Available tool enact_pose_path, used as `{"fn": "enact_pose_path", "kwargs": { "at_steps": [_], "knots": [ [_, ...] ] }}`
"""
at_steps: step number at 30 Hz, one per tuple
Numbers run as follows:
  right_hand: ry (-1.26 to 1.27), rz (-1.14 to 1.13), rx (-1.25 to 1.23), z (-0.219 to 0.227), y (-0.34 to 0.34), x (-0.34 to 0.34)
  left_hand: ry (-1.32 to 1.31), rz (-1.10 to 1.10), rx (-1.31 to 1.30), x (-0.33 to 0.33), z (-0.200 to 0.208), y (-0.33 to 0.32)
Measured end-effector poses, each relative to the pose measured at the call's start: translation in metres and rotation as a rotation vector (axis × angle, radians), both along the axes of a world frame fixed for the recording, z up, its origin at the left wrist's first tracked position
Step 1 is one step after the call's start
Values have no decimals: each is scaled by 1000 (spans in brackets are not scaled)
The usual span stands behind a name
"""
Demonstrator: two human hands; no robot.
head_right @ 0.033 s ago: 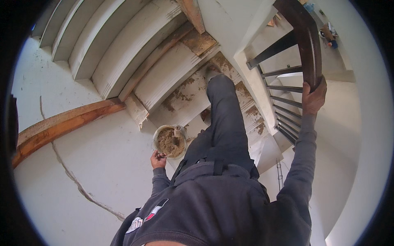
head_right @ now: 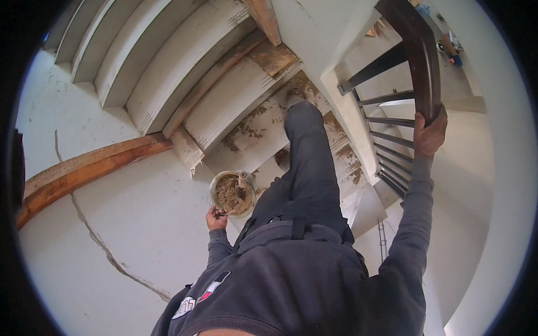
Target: The person applies a plaster mixture to the underside and corners of a staircase using a trowel while holding a bucket.
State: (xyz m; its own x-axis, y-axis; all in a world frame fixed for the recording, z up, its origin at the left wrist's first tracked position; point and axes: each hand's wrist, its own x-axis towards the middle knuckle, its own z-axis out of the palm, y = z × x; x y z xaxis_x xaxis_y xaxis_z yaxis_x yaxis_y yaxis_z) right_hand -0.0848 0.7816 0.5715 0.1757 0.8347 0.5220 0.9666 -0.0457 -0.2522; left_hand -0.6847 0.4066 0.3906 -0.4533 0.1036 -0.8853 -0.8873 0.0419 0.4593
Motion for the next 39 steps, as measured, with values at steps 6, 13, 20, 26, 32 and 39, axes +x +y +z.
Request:
{"fn": "enact_pose_path", "kwargs": {
  "at_steps": [6, 13, 20, 26, 32, 39],
  "knots": [
    [4, -6, 2, -2, 2, 1, 44, -43, 21, -1, -1, 4],
    [-60, 182, 4, 49, -24, -118, 82, -84, 63, -4, -3, -5],
    [96, 1226, -620, -22, -75, -356, 58, -98, 54, 12, 32, 52],
    [-506, 1402, -678, -120, -99, -417, 31, -111, 136, 21, 56, 74],
    [-526, 1341, -749, -156, -104, -407, 58, -182, 170, 32, 73, 106],
    [-237, 1355, -773, -120, -95, -380, 50, -249, 159, 19, 45, 114]
  ]
}}
